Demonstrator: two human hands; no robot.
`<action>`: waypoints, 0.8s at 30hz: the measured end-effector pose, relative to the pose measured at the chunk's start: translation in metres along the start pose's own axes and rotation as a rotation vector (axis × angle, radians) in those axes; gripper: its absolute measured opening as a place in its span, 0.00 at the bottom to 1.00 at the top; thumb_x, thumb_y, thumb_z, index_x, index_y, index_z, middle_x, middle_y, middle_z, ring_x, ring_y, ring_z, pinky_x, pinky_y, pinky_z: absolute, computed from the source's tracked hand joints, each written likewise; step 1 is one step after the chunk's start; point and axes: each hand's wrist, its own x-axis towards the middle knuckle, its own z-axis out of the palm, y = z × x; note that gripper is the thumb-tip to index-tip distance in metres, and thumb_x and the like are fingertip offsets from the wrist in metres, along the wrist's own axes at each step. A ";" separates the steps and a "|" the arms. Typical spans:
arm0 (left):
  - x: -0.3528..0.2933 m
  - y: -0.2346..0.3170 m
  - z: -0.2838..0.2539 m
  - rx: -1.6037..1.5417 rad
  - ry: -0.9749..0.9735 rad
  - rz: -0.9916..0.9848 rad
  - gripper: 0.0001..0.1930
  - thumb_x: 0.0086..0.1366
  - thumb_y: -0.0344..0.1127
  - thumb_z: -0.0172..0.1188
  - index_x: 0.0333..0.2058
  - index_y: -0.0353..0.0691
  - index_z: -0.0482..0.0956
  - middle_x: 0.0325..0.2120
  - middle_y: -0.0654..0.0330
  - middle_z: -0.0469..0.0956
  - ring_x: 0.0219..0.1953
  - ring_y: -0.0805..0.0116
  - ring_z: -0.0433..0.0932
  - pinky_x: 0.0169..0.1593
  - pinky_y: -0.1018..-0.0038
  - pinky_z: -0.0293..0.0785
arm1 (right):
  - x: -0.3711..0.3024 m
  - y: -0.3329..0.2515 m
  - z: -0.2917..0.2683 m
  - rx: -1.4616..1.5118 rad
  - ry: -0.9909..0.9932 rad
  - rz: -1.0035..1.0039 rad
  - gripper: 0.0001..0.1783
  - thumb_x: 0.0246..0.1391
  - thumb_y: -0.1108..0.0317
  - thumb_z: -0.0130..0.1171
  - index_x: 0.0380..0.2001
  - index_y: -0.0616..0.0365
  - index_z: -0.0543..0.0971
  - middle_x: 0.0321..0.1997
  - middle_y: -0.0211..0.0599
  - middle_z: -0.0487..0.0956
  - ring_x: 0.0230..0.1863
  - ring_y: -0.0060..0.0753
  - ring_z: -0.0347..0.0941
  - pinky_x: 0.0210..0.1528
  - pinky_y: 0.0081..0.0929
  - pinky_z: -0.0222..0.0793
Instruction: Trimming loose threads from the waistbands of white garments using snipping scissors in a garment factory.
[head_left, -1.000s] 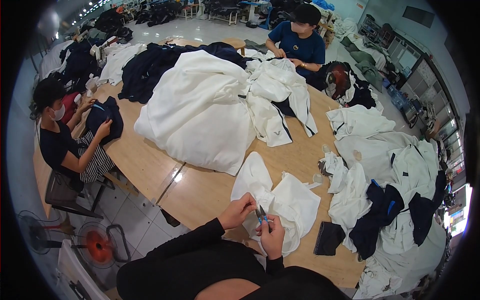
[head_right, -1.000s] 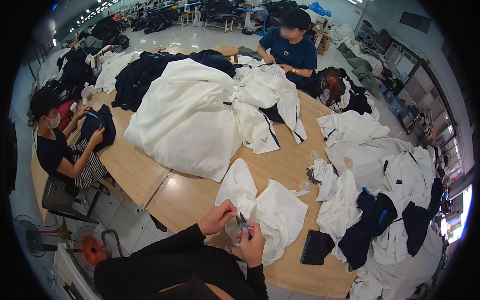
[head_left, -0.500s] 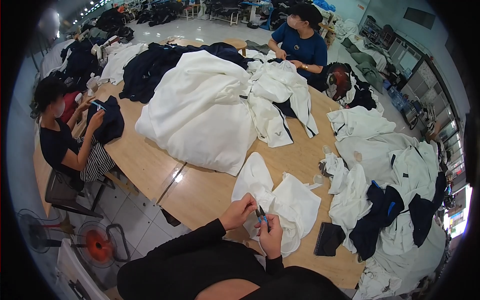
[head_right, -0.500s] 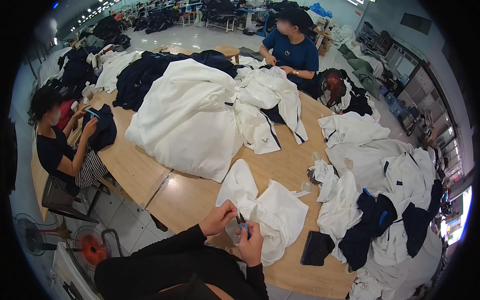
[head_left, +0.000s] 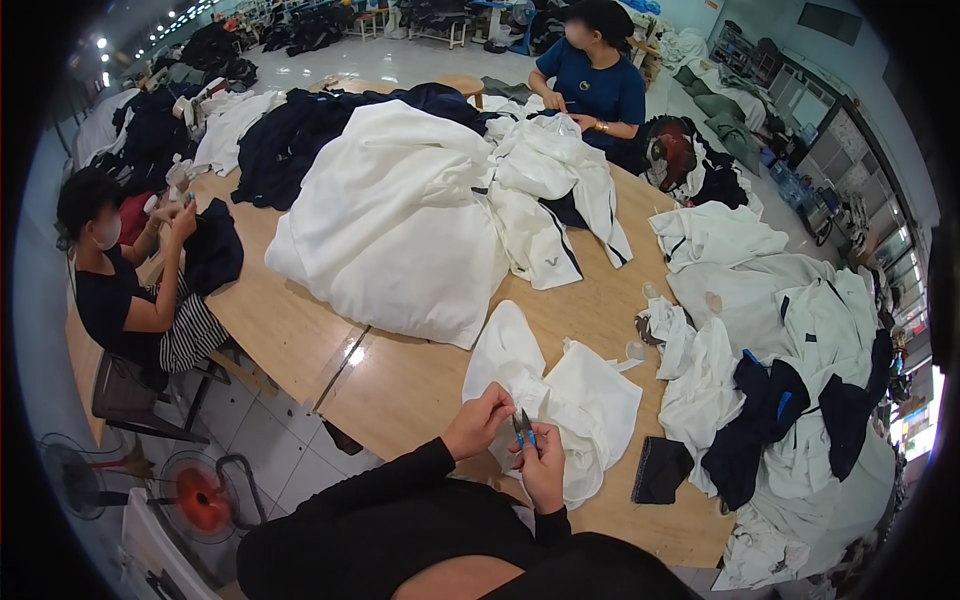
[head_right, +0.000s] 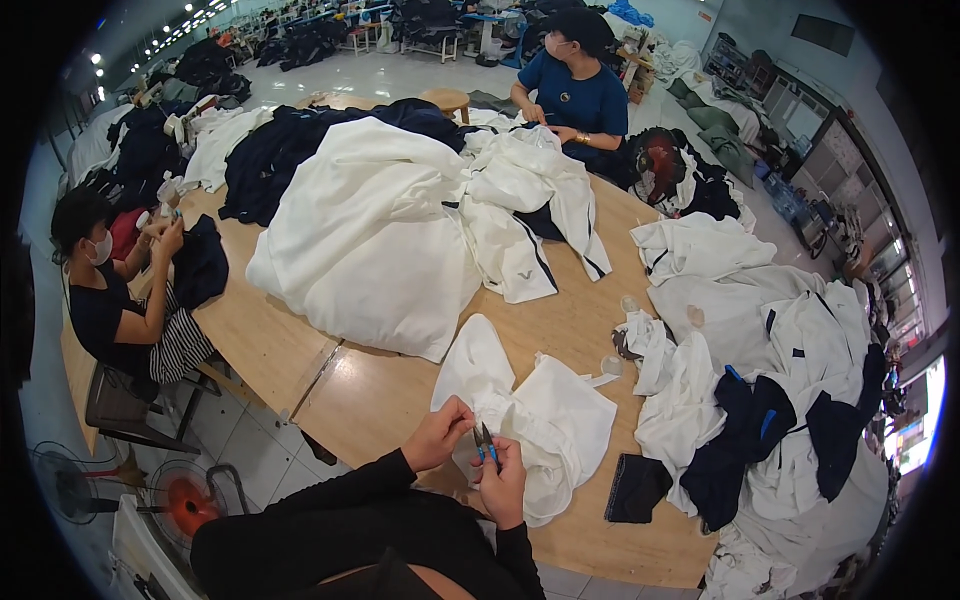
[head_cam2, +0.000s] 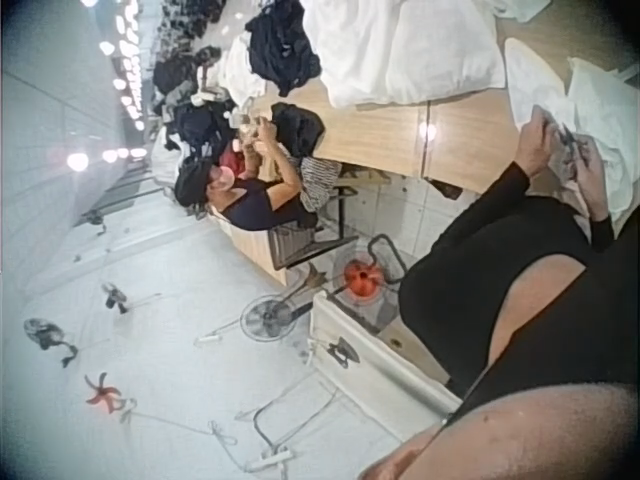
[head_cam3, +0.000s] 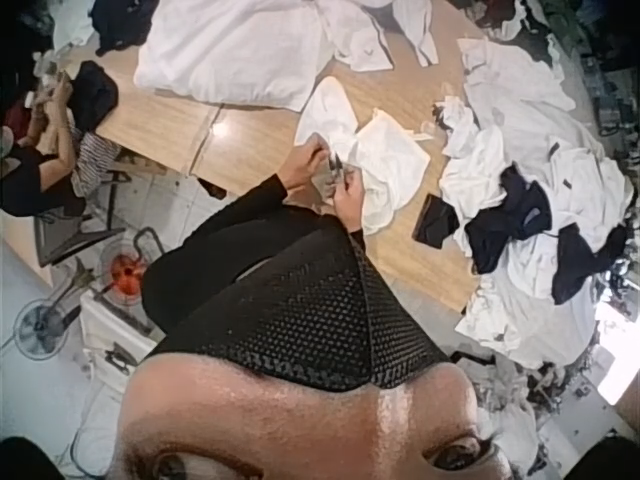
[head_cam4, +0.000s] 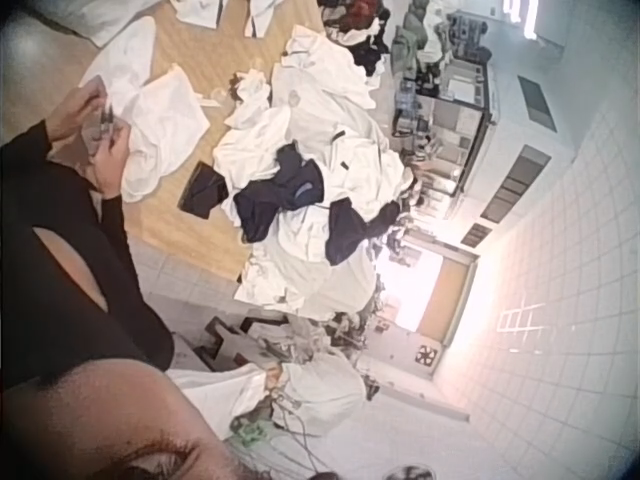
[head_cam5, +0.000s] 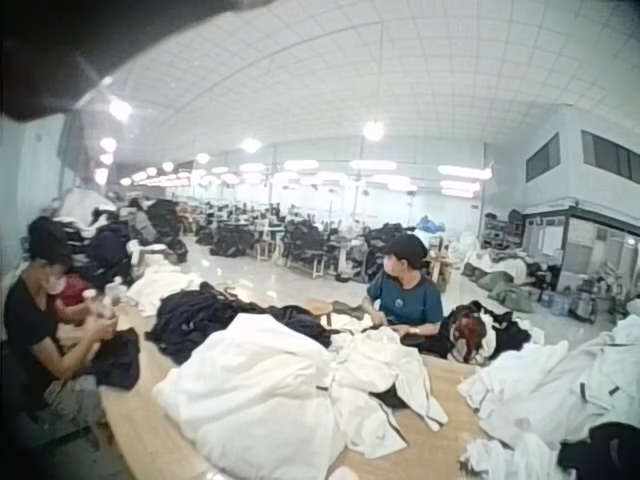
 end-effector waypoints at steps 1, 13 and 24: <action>-0.001 0.000 0.000 -0.007 0.006 0.004 0.07 0.77 0.32 0.59 0.44 0.36 0.71 0.32 0.49 0.81 0.34 0.49 0.83 0.39 0.62 0.76 | 0.000 0.001 0.000 0.010 -0.004 -0.013 0.12 0.72 0.79 0.49 0.56 0.61 0.69 0.36 0.38 0.82 0.25 0.17 0.71 0.29 0.19 0.71; -0.003 -0.035 0.001 0.071 0.018 0.114 0.04 0.78 0.29 0.57 0.43 0.37 0.72 0.31 0.59 0.76 0.33 0.70 0.77 0.40 0.71 0.76 | 0.002 0.017 0.001 -0.214 0.086 -0.109 0.12 0.70 0.74 0.60 0.53 0.62 0.74 0.39 0.36 0.82 0.38 0.22 0.79 0.42 0.26 0.76; 0.006 -0.017 0.012 -0.084 -0.079 0.018 0.04 0.80 0.28 0.55 0.43 0.35 0.71 0.32 0.62 0.76 0.35 0.75 0.75 0.41 0.75 0.73 | -0.006 -0.012 0.001 -0.109 0.185 -0.094 0.08 0.70 0.77 0.58 0.49 0.63 0.73 0.34 0.40 0.84 0.34 0.25 0.81 0.41 0.29 0.75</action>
